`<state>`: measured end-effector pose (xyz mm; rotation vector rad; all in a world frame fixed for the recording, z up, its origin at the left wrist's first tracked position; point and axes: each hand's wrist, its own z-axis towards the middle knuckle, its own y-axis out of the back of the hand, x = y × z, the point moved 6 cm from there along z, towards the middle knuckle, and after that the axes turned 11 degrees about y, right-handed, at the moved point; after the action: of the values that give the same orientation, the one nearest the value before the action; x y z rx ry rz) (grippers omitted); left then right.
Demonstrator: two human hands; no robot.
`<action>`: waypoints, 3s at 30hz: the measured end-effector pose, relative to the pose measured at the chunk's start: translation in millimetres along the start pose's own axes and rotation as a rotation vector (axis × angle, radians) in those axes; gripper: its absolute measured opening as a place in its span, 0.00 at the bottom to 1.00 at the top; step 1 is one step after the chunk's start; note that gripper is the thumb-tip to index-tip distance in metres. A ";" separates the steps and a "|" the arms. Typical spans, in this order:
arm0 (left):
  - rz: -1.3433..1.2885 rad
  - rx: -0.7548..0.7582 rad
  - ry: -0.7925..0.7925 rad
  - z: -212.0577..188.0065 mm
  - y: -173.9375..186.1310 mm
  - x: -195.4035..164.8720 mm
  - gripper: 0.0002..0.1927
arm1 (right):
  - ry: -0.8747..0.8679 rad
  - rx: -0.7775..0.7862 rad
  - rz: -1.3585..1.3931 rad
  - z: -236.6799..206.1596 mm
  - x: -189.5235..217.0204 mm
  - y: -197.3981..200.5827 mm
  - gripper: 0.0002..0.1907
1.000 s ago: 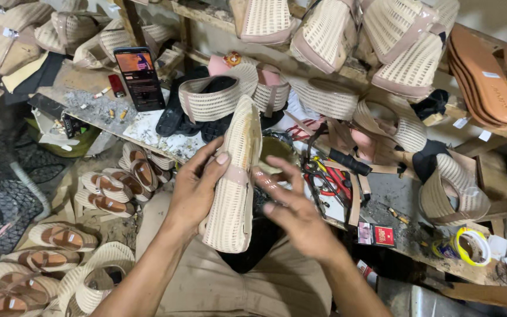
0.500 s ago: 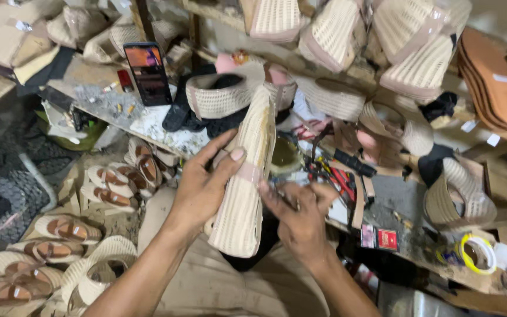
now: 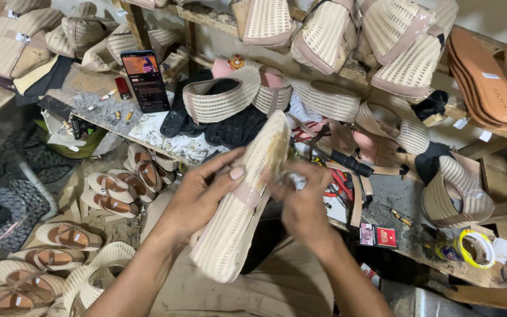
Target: The person holds a woven shoe upper and spreads glue over its inner sole area by hand, dipping fingers into a glue container. They then pick up pairs of insoles, align them, and press an insole into the glued upper, working on one shoe at a time at the workbench.
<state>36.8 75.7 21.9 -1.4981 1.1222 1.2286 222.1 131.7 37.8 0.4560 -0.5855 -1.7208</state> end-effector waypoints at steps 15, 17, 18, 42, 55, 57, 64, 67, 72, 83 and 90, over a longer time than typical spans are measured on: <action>-0.379 -0.037 0.241 6.4 7.0 12.5 0.30 | -0.055 0.095 0.253 2.6 56.0 8.5 0.30; -0.460 -0.036 0.187 6.1 10.1 0.1 0.32 | 0.064 0.053 0.328 14.4 69.0 17.8 0.28; -0.491 -0.022 0.188 1.9 11.8 -3.0 0.33 | 0.040 0.009 0.339 22.0 66.0 19.6 0.32; 0.049 -0.503 -0.381 -36.1 78.5 63.0 0.30 | -0.198 0.444 -0.205 -5.2 -76.9 -53.8 0.19; 0.508 -0.176 -0.969 -26.3 8.6 -13.3 0.37 | -0.420 0.191 0.846 11.4 -6.0 -0.4 0.28; 0.488 -0.170 -1.007 -24.6 3.7 -13.6 0.36 | -0.279 0.174 0.618 14.2 4.3 7.2 0.32; 0.541 -0.120 -1.035 -27.9 -0.8 -19.3 0.36 | -0.145 0.052 0.307 23.9 2.8 21.9 0.32; 0.553 -0.108 -1.011 -28.0 -0.8 -23.2 0.36 | -0.068 0.091 0.220 28.2 14.1 28.6 0.31; 0.536 -0.083 -1.026 -28.8 2.1 -27.4 0.38 | -0.031 0.071 0.246 28.4 23.8 38.2 0.27; 0.528 -0.115 -1.010 -25.0 2.9 -32.2 0.38 | 0.082 -0.128 0.339 24.9 15.2 39.0 0.18; 0.515 -0.107 -0.996 -25.8 2.5 -36.9 0.41 | 0.095 -0.195 0.188 32.9 17.5 42.7 0.17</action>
<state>35.6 54.2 61.6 -0.4687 0.7415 2.0737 232.0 111.9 90.0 0.3312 -0.3748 -1.5495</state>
